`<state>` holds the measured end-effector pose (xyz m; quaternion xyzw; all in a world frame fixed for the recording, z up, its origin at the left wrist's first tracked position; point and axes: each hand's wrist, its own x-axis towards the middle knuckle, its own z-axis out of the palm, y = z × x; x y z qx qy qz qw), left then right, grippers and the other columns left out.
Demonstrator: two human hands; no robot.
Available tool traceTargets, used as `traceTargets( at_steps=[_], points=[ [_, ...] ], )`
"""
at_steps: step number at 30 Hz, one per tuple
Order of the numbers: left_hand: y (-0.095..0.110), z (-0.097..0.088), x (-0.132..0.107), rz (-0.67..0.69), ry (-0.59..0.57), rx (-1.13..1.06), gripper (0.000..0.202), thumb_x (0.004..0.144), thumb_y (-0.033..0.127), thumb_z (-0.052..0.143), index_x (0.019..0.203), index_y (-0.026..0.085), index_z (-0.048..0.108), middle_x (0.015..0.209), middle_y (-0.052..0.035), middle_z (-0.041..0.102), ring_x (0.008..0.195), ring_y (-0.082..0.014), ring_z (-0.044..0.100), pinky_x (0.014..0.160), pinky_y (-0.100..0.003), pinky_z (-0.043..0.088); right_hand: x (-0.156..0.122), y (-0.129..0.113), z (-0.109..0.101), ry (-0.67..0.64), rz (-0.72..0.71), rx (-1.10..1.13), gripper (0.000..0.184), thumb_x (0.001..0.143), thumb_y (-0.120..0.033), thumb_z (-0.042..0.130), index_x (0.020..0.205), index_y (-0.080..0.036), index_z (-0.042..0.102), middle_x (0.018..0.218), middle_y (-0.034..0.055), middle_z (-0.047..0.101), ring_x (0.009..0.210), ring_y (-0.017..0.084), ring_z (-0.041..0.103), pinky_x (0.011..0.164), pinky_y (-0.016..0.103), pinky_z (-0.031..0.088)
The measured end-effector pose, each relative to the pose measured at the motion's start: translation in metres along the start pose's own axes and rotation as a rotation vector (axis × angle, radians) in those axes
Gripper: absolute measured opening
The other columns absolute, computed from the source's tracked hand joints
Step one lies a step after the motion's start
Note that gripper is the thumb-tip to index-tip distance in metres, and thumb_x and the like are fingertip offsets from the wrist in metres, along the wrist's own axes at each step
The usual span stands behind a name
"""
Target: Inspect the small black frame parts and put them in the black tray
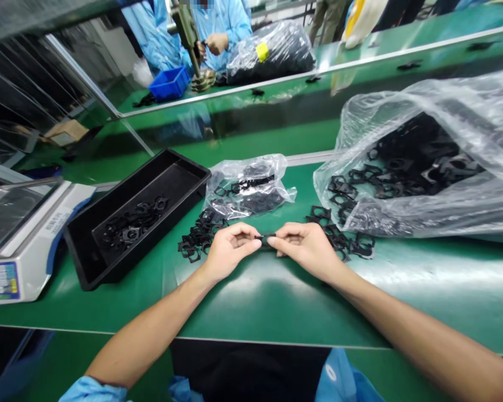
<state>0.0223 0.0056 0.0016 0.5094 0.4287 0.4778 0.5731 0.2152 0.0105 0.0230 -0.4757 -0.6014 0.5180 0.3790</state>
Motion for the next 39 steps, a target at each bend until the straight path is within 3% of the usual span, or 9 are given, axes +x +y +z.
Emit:
traceTargets(
  at_steps=[7,15,19,27,31,39],
  points=[
    [-0.008,0.008,0.007,0.056,0.062,0.014,0.040,0.073,0.052,0.082,0.083,0.016,0.067,0.077,-0.0017,0.065,0.073,-0.0130,0.060,0.071,-0.025,0.049,0.005,0.006,-0.005,0.020,-0.143,-0.075,0.035,0.081,-0.052,0.072,0.078,-0.018,0.078,0.081,0.0076,0.073,0.072,0.020,0.068,0.066,0.030,0.058],
    [-0.006,0.006,0.005,-0.025,-0.038,0.001,0.044,0.074,0.055,0.081,0.086,0.015,0.067,0.076,-0.0018,0.064,0.072,-0.0129,0.061,0.072,-0.025,0.050,0.006,0.001,-0.005,-0.085,0.016,0.117,0.046,0.070,-0.060,0.080,0.085,-0.016,0.077,0.075,0.0064,0.073,0.066,0.018,0.065,0.067,0.034,0.058],
    [-0.009,0.009,0.002,-0.031,-0.084,-0.017,0.040,0.080,0.053,0.076,0.088,0.016,0.063,0.079,-0.0019,0.066,0.073,-0.0141,0.065,0.074,-0.026,0.053,0.006,-0.001,-0.005,-0.051,-0.022,0.132,0.048,0.068,-0.063,0.080,0.078,-0.016,0.077,0.073,0.0052,0.069,0.061,0.015,0.060,0.066,0.032,0.057],
    [-0.014,0.006,-0.004,0.237,0.028,0.267,0.013,0.092,0.029,0.064,0.095,0.018,0.069,0.091,-0.0045,0.072,0.084,-0.0149,0.068,0.080,-0.026,0.055,0.003,0.003,-0.002,-0.036,-0.099,0.060,0.038,0.074,-0.054,0.081,0.087,-0.018,0.079,0.082,0.0056,0.069,0.070,0.016,0.064,0.067,0.030,0.058],
    [-0.010,0.002,-0.007,0.406,0.054,0.379,0.009,0.092,0.024,0.065,0.095,0.018,0.072,0.090,-0.0042,0.074,0.084,-0.0147,0.070,0.079,-0.025,0.056,-0.001,0.004,0.001,-0.028,-0.226,0.042,0.025,0.082,-0.045,0.076,0.087,-0.021,0.080,0.088,0.0066,0.071,0.081,0.019,0.068,0.074,0.032,0.059],
    [-0.001,-0.001,-0.012,0.617,0.075,0.477,0.008,0.090,0.018,0.067,0.093,0.020,0.075,0.088,-0.0042,0.076,0.083,-0.0143,0.070,0.079,-0.027,0.057,-0.005,0.000,0.000,-0.004,-0.388,-0.023,0.014,0.089,-0.035,0.073,0.088,-0.025,0.082,0.084,0.0048,0.068,0.079,0.017,0.064,0.078,0.035,0.056]
  ],
)
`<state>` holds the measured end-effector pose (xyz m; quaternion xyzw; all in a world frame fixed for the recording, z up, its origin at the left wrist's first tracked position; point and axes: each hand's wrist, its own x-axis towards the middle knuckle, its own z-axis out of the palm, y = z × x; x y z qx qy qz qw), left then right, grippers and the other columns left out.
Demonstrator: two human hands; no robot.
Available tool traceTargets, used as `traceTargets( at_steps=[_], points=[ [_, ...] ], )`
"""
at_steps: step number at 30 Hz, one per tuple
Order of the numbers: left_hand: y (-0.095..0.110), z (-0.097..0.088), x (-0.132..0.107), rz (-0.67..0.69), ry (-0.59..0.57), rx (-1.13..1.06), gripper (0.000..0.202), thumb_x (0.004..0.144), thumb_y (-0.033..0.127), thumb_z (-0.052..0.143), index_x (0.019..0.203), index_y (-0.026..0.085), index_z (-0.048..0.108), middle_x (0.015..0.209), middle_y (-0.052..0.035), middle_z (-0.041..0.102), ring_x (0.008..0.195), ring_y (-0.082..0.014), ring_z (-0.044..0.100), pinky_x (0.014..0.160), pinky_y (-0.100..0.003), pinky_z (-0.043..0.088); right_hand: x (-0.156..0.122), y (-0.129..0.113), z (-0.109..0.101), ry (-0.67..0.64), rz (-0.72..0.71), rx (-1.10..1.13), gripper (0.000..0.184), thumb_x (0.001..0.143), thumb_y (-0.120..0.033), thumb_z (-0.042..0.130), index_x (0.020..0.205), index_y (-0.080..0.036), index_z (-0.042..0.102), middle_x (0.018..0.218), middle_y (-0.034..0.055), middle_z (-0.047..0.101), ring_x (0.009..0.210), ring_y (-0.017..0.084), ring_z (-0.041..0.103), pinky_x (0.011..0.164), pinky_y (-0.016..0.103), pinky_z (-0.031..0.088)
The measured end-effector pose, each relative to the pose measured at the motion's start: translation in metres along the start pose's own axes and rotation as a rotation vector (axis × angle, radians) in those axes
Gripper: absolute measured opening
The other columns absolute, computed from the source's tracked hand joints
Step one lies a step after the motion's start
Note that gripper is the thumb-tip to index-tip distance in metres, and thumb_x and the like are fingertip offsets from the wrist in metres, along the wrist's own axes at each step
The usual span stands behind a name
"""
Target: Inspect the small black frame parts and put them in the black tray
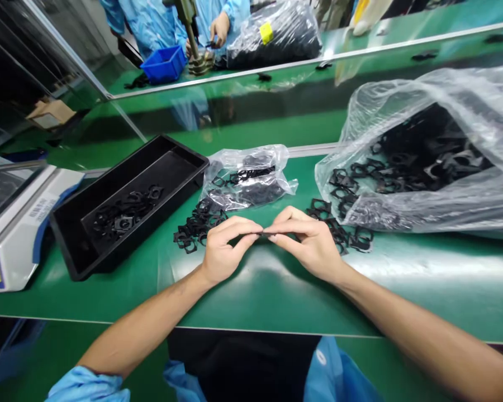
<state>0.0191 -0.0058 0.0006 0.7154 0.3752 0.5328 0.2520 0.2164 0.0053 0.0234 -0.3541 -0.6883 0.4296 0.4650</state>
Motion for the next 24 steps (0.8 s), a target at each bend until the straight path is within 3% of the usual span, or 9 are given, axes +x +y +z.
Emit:
traceTargets(
  at_steps=[3,8,10,17,24],
  points=[
    [-0.0010,0.0005,-0.0011,-0.034,-0.014,-0.008,0.009,0.091,0.021,0.067,0.093,0.019,0.075,0.089,-0.0046,0.076,0.083,-0.0147,0.071,0.079,-0.027,0.058,-0.0006,-0.0009,0.0007,-0.002,0.006,0.019,0.014,0.088,-0.036,0.074,0.088,-0.024,0.081,0.083,0.0044,0.067,0.078,0.017,0.063,0.076,0.033,0.057],
    [-0.0046,0.0048,-0.0044,-0.272,-0.017,-0.122,0.018,0.091,0.034,0.068,0.096,0.018,0.074,0.093,-0.0053,0.077,0.084,-0.0156,0.073,0.079,-0.026,0.061,-0.0004,-0.0007,0.0036,0.001,0.208,0.125,0.029,0.080,-0.045,0.079,0.094,-0.020,0.079,0.086,0.0050,0.068,0.078,0.017,0.065,0.074,0.031,0.058],
    [-0.0045,0.0050,-0.0042,-0.292,-0.013,-0.128,0.018,0.090,0.034,0.068,0.096,0.018,0.073,0.093,-0.0053,0.077,0.083,-0.0158,0.073,0.078,-0.027,0.061,0.0002,-0.0005,0.0039,0.021,0.242,0.153,0.031,0.077,-0.048,0.080,0.090,-0.019,0.079,0.088,0.0059,0.069,0.079,0.017,0.066,0.076,0.032,0.059],
    [-0.0026,-0.0007,0.0006,-0.002,0.043,0.005,0.005,0.086,0.018,0.071,0.088,0.020,0.075,0.092,-0.0052,0.075,0.091,-0.0175,0.071,0.087,-0.033,0.057,0.0005,-0.0022,0.0038,0.035,0.188,0.189,0.024,0.078,-0.045,0.080,0.082,-0.021,0.075,0.098,0.0074,0.068,0.090,0.019,0.067,0.085,0.035,0.061],
    [-0.0024,-0.0002,-0.0003,0.052,0.048,0.048,0.009,0.086,0.013,0.070,0.090,0.020,0.074,0.093,-0.0042,0.075,0.092,-0.0160,0.070,0.087,-0.031,0.056,0.0006,-0.0052,0.0054,0.040,0.217,0.214,0.031,0.077,-0.048,0.079,0.085,-0.019,0.067,0.098,0.0065,0.065,0.088,0.018,0.066,0.081,0.033,0.062]
  ],
)
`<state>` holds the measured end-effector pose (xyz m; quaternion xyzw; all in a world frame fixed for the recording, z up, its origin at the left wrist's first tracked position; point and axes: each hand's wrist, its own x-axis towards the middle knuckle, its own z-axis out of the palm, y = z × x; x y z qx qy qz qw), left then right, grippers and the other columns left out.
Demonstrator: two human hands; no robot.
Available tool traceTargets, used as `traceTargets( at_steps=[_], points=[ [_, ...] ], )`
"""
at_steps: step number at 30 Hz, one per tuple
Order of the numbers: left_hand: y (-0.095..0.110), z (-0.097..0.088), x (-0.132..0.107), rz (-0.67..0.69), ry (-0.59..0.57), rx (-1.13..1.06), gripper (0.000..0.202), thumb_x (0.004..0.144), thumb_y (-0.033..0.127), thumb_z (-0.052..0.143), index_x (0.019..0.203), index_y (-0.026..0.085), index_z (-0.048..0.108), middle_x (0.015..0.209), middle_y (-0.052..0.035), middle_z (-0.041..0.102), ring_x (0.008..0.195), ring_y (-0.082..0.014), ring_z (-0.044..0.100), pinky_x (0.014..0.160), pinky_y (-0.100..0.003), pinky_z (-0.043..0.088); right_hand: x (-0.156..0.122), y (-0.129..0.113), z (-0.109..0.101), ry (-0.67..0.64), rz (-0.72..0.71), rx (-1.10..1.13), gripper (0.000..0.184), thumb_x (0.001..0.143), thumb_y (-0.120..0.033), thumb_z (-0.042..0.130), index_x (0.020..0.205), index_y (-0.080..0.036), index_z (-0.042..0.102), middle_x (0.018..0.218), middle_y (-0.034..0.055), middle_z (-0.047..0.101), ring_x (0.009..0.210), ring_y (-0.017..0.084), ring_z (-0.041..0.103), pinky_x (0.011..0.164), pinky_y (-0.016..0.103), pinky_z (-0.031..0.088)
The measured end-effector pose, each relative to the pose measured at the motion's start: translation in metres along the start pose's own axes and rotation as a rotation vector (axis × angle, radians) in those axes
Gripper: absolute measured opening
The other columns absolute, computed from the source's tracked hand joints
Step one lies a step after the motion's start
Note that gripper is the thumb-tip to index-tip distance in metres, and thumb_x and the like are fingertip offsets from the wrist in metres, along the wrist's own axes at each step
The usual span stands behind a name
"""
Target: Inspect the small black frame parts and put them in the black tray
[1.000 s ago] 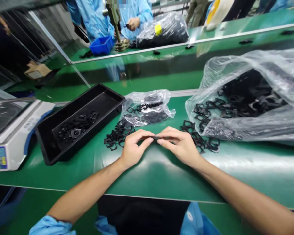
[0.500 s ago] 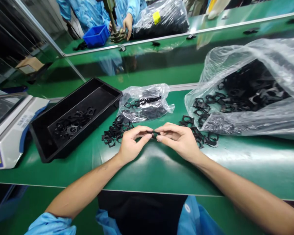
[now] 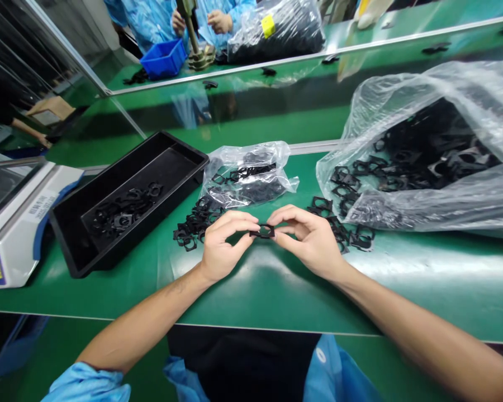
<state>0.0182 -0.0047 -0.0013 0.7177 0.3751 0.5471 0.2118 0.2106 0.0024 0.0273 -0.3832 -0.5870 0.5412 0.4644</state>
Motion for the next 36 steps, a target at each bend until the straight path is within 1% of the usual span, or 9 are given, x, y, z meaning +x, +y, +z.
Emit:
traceTargets(
  at_steps=[2,7,13,18,21,26,30,33,36],
  points=[
    [0.001,0.001,0.000,-0.022,-0.011,0.001,0.007,0.087,0.015,0.069,0.090,0.020,0.073,0.092,-0.0045,0.075,0.091,-0.0164,0.070,0.086,-0.031,0.056,0.000,0.000,0.000,0.000,0.009,-0.009,0.033,0.077,-0.049,0.079,0.084,-0.020,0.066,0.096,0.0060,0.065,0.086,0.017,0.065,0.080,0.032,0.061],
    [0.003,0.002,-0.001,-0.174,-0.067,-0.033,0.008,0.090,0.022,0.067,0.095,0.019,0.072,0.091,-0.0055,0.075,0.087,-0.0163,0.070,0.084,-0.030,0.056,0.000,0.001,0.001,0.036,0.066,-0.013,0.036,0.073,-0.049,0.082,0.083,-0.019,0.065,0.090,0.0047,0.067,0.076,0.016,0.065,0.080,0.034,0.060],
    [0.001,0.002,-0.003,-0.262,-0.086,-0.087,0.012,0.092,0.027,0.065,0.098,0.019,0.072,0.095,-0.0053,0.076,0.088,-0.0171,0.071,0.086,-0.029,0.056,0.000,0.001,0.000,0.025,0.082,-0.026,0.038,0.071,-0.054,0.082,0.080,-0.020,0.067,0.087,0.0045,0.068,0.074,0.017,0.065,0.077,0.033,0.060],
    [0.002,0.007,-0.001,-0.355,-0.104,-0.141,0.015,0.090,0.032,0.066,0.094,0.018,0.071,0.089,-0.0049,0.075,0.081,-0.0168,0.069,0.079,-0.027,0.055,0.002,0.000,-0.004,0.030,0.062,-0.135,0.038,0.077,-0.057,0.076,0.079,-0.019,0.070,0.079,0.0047,0.067,0.072,0.018,0.065,0.071,0.032,0.057],
    [0.004,0.008,0.003,-0.355,-0.114,-0.171,0.014,0.089,0.031,0.065,0.090,0.018,0.070,0.087,-0.0048,0.074,0.080,-0.0163,0.067,0.078,-0.027,0.054,0.004,-0.001,-0.005,0.024,0.037,-0.185,0.036,0.079,-0.055,0.075,0.077,-0.019,0.072,0.079,0.0050,0.066,0.068,0.017,0.063,0.068,0.031,0.055],
    [0.008,0.004,0.005,-0.381,-0.105,-0.184,0.016,0.088,0.033,0.065,0.089,0.017,0.068,0.085,-0.0042,0.071,0.080,-0.0160,0.066,0.078,-0.027,0.054,0.005,-0.002,-0.003,0.007,0.041,-0.131,0.036,0.073,-0.053,0.079,0.077,-0.019,0.070,0.072,0.0026,0.066,0.065,0.017,0.062,0.067,0.032,0.055],
    [0.009,0.001,-0.007,-0.393,-0.177,-0.104,0.018,0.088,0.035,0.064,0.088,0.017,0.067,0.083,-0.0039,0.070,0.078,-0.0159,0.065,0.078,-0.028,0.054,0.003,0.003,-0.001,-0.090,0.045,-0.164,0.031,0.076,-0.047,0.076,0.073,-0.017,0.068,0.067,0.0014,0.066,0.063,0.016,0.061,0.064,0.029,0.053],
    [0.010,-0.011,-0.015,-0.341,-0.175,0.013,0.019,0.089,0.033,0.063,0.096,0.017,0.069,0.085,-0.0038,0.070,0.079,-0.0156,0.065,0.077,-0.027,0.054,0.000,0.005,0.001,-0.177,-0.003,-0.233,0.023,0.080,-0.039,0.072,0.079,-0.016,0.071,0.071,0.0024,0.068,0.066,0.015,0.063,0.064,0.028,0.053],
    [0.011,-0.047,-0.008,-0.272,-0.072,0.202,0.025,0.088,0.033,0.063,0.107,0.018,0.068,0.079,-0.0006,0.066,0.072,-0.0137,0.063,0.073,-0.026,0.052,-0.001,-0.005,-0.001,-0.197,-0.096,-0.364,0.016,0.082,-0.031,0.069,0.087,-0.016,0.074,0.085,0.0062,0.073,0.077,0.018,0.068,0.068,0.028,0.055]
  ],
)
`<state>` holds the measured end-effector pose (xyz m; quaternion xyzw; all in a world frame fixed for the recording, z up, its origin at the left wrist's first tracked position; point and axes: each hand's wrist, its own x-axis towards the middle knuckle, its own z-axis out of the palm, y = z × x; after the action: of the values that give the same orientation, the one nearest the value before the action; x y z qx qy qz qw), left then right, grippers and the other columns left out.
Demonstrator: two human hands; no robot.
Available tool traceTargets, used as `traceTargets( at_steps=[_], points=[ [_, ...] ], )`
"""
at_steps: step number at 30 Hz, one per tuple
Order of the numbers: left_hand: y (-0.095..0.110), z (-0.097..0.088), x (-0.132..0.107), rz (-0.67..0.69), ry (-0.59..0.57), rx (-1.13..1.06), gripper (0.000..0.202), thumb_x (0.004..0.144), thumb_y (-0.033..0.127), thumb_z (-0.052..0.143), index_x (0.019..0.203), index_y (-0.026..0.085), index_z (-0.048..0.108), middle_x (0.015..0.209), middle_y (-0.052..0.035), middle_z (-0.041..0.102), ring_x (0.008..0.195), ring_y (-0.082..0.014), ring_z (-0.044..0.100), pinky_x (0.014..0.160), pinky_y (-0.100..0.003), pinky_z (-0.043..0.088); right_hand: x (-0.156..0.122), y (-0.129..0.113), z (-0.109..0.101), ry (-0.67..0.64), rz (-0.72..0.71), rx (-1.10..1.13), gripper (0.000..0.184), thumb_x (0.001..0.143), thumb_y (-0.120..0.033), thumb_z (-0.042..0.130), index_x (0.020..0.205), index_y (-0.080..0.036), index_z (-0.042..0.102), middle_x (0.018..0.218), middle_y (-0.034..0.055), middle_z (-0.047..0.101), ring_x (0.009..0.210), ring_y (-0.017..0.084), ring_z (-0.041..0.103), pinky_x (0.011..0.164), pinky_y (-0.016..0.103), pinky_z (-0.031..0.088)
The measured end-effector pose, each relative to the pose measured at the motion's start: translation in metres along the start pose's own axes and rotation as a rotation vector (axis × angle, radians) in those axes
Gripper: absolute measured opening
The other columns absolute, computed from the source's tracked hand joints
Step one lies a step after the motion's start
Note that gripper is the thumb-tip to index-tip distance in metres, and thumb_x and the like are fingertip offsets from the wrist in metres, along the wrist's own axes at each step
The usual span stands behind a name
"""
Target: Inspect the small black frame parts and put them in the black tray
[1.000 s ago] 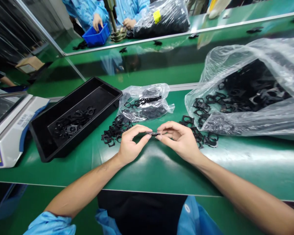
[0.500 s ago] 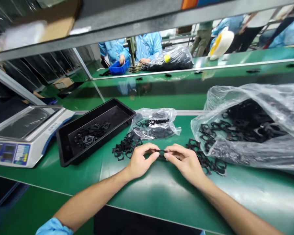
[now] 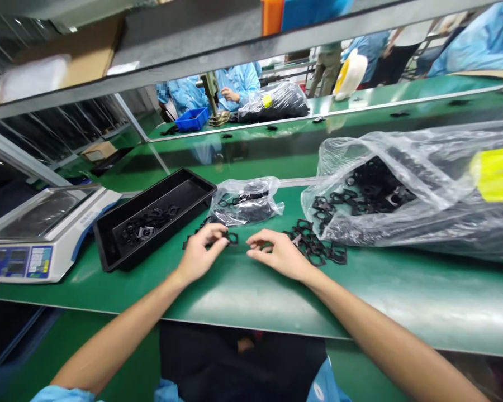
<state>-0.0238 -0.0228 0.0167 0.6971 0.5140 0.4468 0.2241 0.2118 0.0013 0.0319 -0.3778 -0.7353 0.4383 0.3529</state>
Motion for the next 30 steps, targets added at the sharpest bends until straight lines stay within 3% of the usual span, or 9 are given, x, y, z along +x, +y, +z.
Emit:
traceTargets(
  at_steps=[3,5,8,10,14,18,21,25,30],
  points=[
    [-0.012,-0.064,0.024,0.086,0.208,0.306,0.018,0.085,0.032,0.064,0.097,0.019,0.070,0.085,-0.0025,0.069,0.079,-0.0167,0.064,0.082,-0.029,0.052,-0.001,-0.012,-0.023,0.076,-0.078,-0.254,0.015,0.086,-0.025,0.063,0.090,-0.018,0.076,0.093,0.0086,0.075,0.084,0.021,0.070,0.075,0.032,0.055],
    [-0.026,-0.111,0.042,0.037,0.329,0.502,0.020,0.087,0.031,0.060,0.100,0.018,0.069,0.087,-0.0023,0.068,0.083,-0.0176,0.063,0.086,-0.031,0.051,-0.004,-0.017,-0.046,0.052,-0.095,-0.419,0.019,0.088,-0.022,0.059,0.096,-0.018,0.076,0.099,0.0098,0.075,0.090,0.023,0.070,0.082,0.036,0.055],
    [-0.049,-0.164,0.060,-0.120,0.199,0.773,0.025,0.093,0.027,0.048,0.104,0.014,0.067,0.089,-0.0018,0.068,0.089,-0.0176,0.062,0.093,-0.036,0.048,-0.012,-0.010,-0.073,-0.066,-0.069,-0.743,0.023,0.087,-0.019,0.057,0.100,-0.018,0.076,0.106,0.0129,0.074,0.099,0.030,0.068,0.090,0.043,0.054],
    [-0.057,-0.177,0.061,-0.150,0.149,0.807,0.019,0.088,0.022,0.053,0.097,0.014,0.068,0.096,-0.0068,0.071,0.094,-0.0222,0.063,0.096,-0.040,0.048,-0.020,0.001,-0.082,-0.091,-0.001,-0.914,0.027,0.087,-0.017,0.055,0.105,-0.017,0.076,0.108,0.0157,0.073,0.100,0.033,0.068,0.085,0.044,0.056],
    [-0.051,-0.143,0.051,0.090,0.142,0.766,0.021,0.090,0.022,0.053,0.100,0.016,0.070,0.110,-0.0134,0.071,0.108,-0.0274,0.062,0.102,-0.044,0.045,-0.029,0.019,-0.081,-0.048,0.012,-1.080,0.028,0.090,-0.017,0.052,0.108,-0.017,0.074,0.109,0.0155,0.073,0.098,0.031,0.069,0.079,0.040,0.057],
    [-0.033,-0.073,0.044,0.423,-0.177,0.653,0.022,0.094,0.020,0.052,0.103,0.019,0.072,0.110,-0.0093,0.072,0.102,-0.0225,0.064,0.094,-0.037,0.049,-0.021,0.017,-0.079,-0.042,-0.006,-1.111,0.020,0.088,-0.017,0.055,0.098,-0.020,0.073,0.098,0.0111,0.073,0.090,0.027,0.070,0.070,0.034,0.055],
    [-0.028,-0.035,0.051,0.487,-0.324,0.693,0.028,0.093,0.012,0.051,0.109,0.021,0.073,0.116,-0.0086,0.071,0.103,-0.0207,0.063,0.089,-0.034,0.049,-0.013,0.011,-0.082,-0.018,-0.004,-1.091,0.013,0.084,-0.019,0.062,0.092,-0.020,0.071,0.095,0.0099,0.074,0.082,0.026,0.071,0.068,0.033,0.053],
    [-0.031,-0.022,0.063,0.477,-0.375,0.685,0.018,0.091,0.014,0.059,0.093,0.020,0.075,0.110,-0.0080,0.070,0.099,-0.0210,0.063,0.085,-0.034,0.049,-0.016,0.008,-0.090,0.093,-0.006,-0.995,0.008,0.082,-0.026,0.066,0.085,-0.019,0.068,0.089,0.0105,0.076,0.076,0.026,0.071,0.069,0.034,0.053],
    [-0.028,-0.027,0.063,0.446,-0.095,0.495,0.016,0.089,0.020,0.061,0.090,0.020,0.076,0.081,-0.0052,0.069,0.080,-0.0192,0.061,0.075,-0.032,0.049,-0.020,0.003,-0.092,0.309,0.012,-0.691,0.025,0.084,-0.042,0.067,0.072,-0.021,0.060,0.072,0.0065,0.071,0.064,0.021,0.066,0.064,0.032,0.051]
  ],
)
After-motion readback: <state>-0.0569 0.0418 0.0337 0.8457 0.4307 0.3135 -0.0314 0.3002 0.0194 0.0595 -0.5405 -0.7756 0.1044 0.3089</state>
